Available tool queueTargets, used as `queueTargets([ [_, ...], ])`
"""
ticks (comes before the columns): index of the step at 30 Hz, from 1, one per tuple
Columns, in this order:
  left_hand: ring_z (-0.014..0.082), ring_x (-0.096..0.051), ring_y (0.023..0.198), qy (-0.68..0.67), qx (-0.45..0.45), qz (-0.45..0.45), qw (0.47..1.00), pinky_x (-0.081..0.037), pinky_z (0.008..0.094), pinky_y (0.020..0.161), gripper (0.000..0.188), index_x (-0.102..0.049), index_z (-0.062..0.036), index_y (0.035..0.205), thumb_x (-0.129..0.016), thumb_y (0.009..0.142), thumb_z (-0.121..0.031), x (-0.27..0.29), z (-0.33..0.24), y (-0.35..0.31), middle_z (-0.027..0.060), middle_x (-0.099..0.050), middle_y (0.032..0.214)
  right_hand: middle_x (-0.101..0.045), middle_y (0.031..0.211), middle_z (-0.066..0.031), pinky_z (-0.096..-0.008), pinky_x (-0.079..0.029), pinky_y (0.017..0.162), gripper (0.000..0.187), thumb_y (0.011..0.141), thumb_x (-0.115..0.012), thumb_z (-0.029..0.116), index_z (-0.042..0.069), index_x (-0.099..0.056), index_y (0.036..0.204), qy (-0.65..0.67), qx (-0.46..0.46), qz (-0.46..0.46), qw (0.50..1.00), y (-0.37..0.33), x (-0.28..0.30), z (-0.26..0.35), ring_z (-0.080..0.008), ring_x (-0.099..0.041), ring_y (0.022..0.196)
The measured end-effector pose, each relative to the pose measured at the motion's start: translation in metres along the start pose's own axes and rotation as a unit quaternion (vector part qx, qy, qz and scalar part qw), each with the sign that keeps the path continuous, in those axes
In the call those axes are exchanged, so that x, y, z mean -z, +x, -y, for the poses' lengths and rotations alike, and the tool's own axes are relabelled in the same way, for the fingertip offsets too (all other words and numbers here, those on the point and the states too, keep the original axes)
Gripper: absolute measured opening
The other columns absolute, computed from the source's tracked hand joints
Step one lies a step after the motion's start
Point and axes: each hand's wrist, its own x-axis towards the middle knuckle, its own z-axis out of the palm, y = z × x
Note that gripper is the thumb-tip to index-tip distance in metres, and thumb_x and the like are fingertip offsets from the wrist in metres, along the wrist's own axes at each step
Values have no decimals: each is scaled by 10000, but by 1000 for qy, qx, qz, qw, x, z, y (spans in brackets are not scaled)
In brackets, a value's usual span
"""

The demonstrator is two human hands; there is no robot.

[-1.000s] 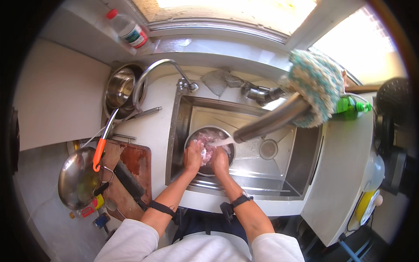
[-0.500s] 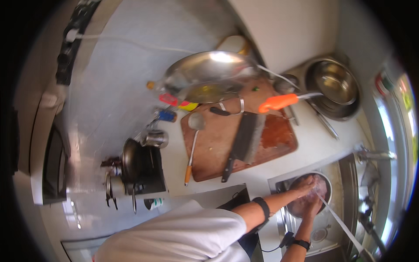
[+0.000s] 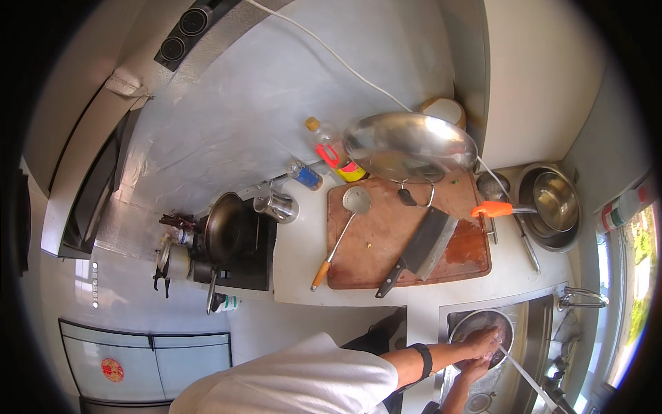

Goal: Wash raw meat pieces in a bowl in the kitchen sink.

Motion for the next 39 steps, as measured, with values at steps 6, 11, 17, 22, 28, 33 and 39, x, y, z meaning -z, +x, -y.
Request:
queueTargets([
  [6,119,-619,670,-572,207,164,777,-499,246,558,229,-584,-64,984,-528,982,-286,20,-14,7,23,-619,765,-661,1099,-119,-386,-551,798,497,1008,-410,437,48,-544,1286,-277,76,7,958,-14,-9,13,-264,-653,932],
  [11,253,-592,976,-325,204,43,923,-487,374,849,214,-600,-31,994,-513,940,-219,52,17,16,149,-600,1043,-592,1212,-140,-329,-487,903,344,896,-563,70,26,-582,1236,-370,276,-58,885,-61,-46,63,-254,-611,1016],
  [17,349,-509,1220,48,64,65,995,-395,430,1068,429,-492,-35,1331,-498,925,-174,19,26,20,222,-493,1350,-590,1192,-177,-391,-476,904,465,929,-577,227,28,-484,1339,-158,157,-166,961,-26,-16,80,-304,-598,1027],
  [22,319,-502,1222,-194,436,132,869,-463,462,973,551,-459,-50,1357,-455,967,-439,-2,18,13,178,-485,1357,-590,1157,-131,-396,-495,859,456,938,-561,277,15,-494,1306,232,-105,-158,954,-20,-39,65,-249,-580,1039],
  [28,256,-589,1070,-114,301,145,936,-500,350,873,707,-408,-32,1389,-556,929,-549,-5,66,6,156,-573,1237,-614,1129,-104,-366,-494,834,421,922,-596,258,20,-534,1263,194,-141,-132,962,-27,-61,71,-219,-593,989],
  [33,422,-577,1138,118,126,158,972,-465,474,930,423,-480,-53,1308,-506,974,-310,18,9,4,268,-601,1221,-677,988,-234,-384,-490,792,341,885,-624,217,-28,-631,1122,-37,-13,-177,983,-26,-62,100,-315,-640,899],
  [39,449,-618,1009,218,15,177,960,-475,520,862,286,-564,-79,1204,-435,962,-160,53,-26,20,231,-666,1078,-640,913,-307,-495,-501,808,295,847,-567,114,-17,-635,1103,-249,101,-167,949,-44,-64,121,-441,-635,863],
])
